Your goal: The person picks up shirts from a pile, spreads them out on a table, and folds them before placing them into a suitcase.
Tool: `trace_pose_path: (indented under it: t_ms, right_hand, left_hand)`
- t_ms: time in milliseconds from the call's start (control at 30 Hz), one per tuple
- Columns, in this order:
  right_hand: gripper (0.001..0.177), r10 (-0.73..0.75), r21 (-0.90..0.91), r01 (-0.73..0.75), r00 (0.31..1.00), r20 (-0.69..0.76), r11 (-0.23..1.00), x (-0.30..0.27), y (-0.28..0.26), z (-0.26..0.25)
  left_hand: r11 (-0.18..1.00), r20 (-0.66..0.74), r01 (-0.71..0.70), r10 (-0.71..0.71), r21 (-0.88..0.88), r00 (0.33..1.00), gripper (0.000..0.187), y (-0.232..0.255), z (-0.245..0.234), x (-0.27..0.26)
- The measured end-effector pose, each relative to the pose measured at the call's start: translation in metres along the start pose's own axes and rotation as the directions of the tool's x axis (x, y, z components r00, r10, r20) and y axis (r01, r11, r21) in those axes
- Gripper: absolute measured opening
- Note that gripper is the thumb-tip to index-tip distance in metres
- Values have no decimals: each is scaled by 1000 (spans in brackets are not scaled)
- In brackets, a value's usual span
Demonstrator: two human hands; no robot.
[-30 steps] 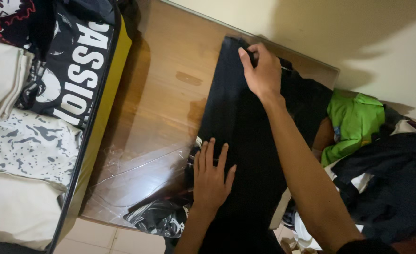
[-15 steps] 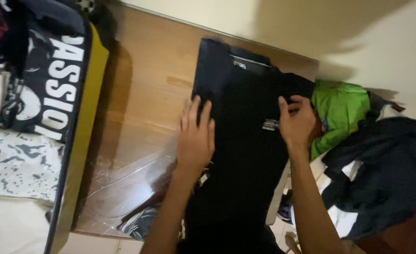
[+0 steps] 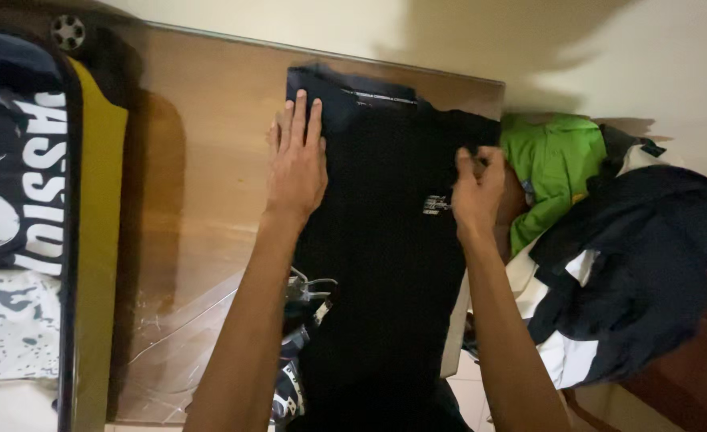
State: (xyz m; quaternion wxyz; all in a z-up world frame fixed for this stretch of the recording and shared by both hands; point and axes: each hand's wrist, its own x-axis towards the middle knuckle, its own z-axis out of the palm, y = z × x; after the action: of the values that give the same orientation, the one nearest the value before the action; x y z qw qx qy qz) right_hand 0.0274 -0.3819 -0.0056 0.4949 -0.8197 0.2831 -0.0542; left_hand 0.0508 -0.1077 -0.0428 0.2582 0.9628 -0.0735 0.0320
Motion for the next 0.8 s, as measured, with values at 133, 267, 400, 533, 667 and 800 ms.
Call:
trace_pose_path:
  t_ms: [133, 267, 400, 533, 667, 800]
  right_hand:
    - [21, -303, -167, 288, 950, -78, 943, 2, 8, -7]
    - [24, -278, -287, 265, 961, -3, 921, 2, 9, 1]
    - [23, -348, -339, 325, 937, -9, 883, 3, 14, 6]
    - [23, -370, -298, 344, 929, -34, 891, 3, 13, 10]
    - [25, -286, -363, 270, 958, 9, 892, 3, 7, 10]
    - [27, -280, -402, 265, 960, 22, 877, 1, 9, 8]
  left_hand:
    - [999, 86, 18, -22, 47, 996, 59, 3, 5, 5]
    - [996, 91, 8, -16, 84, 996, 64, 4, 5, 7]
    - [987, 50, 16, -24, 158, 998, 70, 7, 3, 8]
    - [995, 23, -38, 36, 96, 999, 71, 8, 4, 24]
    - [995, 9, 18, -19, 101, 1000, 73, 7, 9, 39]
    - [990, 60, 51, -59, 134, 996, 74, 9, 6, 39]
